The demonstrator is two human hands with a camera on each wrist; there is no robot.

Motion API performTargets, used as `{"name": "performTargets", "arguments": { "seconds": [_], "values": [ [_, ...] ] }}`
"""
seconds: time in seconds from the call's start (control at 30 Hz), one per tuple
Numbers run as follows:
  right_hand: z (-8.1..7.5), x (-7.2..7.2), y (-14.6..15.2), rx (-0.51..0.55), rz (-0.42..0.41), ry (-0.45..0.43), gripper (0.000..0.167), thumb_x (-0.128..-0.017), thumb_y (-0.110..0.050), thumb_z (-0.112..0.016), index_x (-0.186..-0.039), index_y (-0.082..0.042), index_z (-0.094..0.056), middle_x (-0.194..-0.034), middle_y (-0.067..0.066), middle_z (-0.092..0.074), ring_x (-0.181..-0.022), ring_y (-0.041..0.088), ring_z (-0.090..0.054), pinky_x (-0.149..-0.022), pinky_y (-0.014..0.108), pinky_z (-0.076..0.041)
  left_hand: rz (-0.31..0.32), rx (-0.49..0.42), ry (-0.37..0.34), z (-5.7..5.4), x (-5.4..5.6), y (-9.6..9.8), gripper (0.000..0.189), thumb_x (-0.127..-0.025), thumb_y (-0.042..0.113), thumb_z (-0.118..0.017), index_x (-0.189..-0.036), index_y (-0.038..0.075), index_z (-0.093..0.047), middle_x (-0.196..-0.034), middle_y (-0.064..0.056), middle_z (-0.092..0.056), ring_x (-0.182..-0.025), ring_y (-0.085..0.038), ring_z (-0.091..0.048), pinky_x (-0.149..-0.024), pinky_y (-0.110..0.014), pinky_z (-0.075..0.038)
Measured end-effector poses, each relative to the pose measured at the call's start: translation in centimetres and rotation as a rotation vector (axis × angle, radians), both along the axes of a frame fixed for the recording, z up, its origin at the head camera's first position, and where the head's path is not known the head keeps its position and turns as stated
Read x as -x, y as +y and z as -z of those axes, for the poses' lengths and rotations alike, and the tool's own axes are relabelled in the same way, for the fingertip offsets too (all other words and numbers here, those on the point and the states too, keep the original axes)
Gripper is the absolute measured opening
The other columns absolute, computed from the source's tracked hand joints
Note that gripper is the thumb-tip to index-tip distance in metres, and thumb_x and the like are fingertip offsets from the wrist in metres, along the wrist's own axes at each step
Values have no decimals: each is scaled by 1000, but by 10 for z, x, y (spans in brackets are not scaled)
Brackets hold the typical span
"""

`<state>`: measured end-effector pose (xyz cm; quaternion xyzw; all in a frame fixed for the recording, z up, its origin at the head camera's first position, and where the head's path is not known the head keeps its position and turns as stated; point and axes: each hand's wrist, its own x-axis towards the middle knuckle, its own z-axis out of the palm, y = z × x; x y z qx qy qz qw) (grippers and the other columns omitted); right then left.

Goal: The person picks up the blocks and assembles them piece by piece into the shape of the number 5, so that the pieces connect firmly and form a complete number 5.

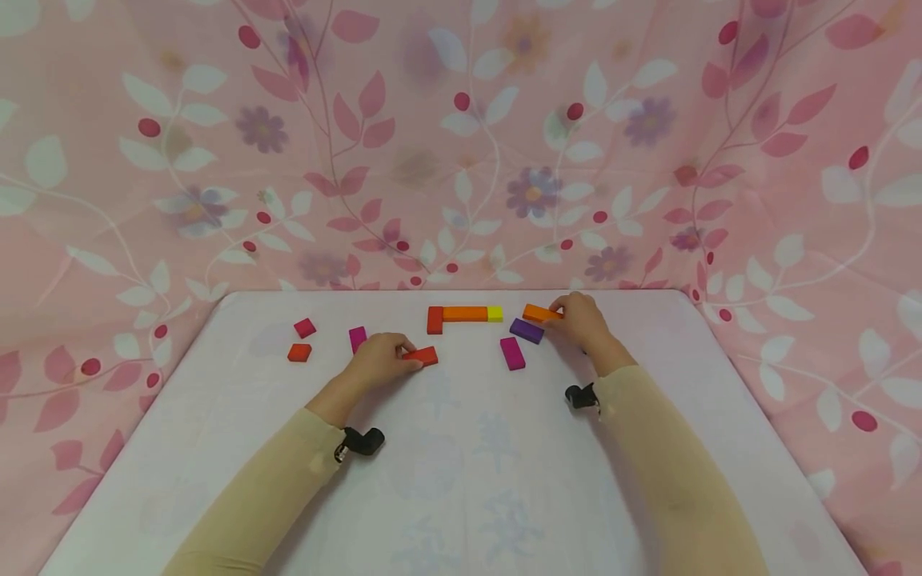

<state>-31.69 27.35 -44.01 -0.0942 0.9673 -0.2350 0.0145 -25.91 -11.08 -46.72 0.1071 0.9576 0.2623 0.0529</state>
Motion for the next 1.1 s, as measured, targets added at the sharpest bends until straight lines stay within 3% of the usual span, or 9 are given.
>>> {"name": "performTargets", "arguments": {
  "seconds": [0.33, 0.47, 0.6, 0.77, 1.1],
  "values": [
    [-6, -7, -28, 19, 8, -57, 36, -89, -26, -78, -114, -2, -72, -92, 14, -53, -89, 31, -47, -77, 39, -41, -118, -39, -49, 4, 2, 15, 31, -85, 38, -79, -104, 14, -71, -88, 1, -64, -88, -21, -57, -79, -35, -51],
    [-3, -10, -39, 37, -27, -79, 37, -88, -28, -79, -115, -3, -72, -90, 13, -53, -88, 29, -48, -74, 37, -41, -137, -35, -46, 5, 3, 20, 32, -86, 39, -78, -102, 14, -69, -85, 0, -64, -87, -21, -57, -78, -35, -49],
    [0, -15, -49, 63, -61, -116, 37, -88, -29, -79, -116, -5, -72, -96, 11, -57, -92, 29, -50, -79, 37, -46, -166, -40, -65, 4, 3, 25, 33, -86, 39, -78, -103, 13, -68, -84, 0, -63, -86, -22, -57, -77, -35, -48],
    [1, -18, -61, 81, -116, -101, 33, -87, -27, -80, -110, -5, -75, -97, 10, -60, -93, 28, -51, -85, 40, -46, -204, -62, -106, 3, 3, 30, 35, -86, 39, -78, -104, 12, -66, -81, -2, -62, -83, -22, -57, -74, -35, -49],
    [2, -25, -84, 73, -200, -106, 32, -83, -30, -83, -106, -9, -75, -88, 7, -55, -87, 26, -49, -78, 37, -41, -231, -62, -84, 9, 4, 35, 34, -86, 41, -77, -98, 12, -65, -83, -3, -62, -87, -27, -55, -79, -40, -46]
  ]
}}
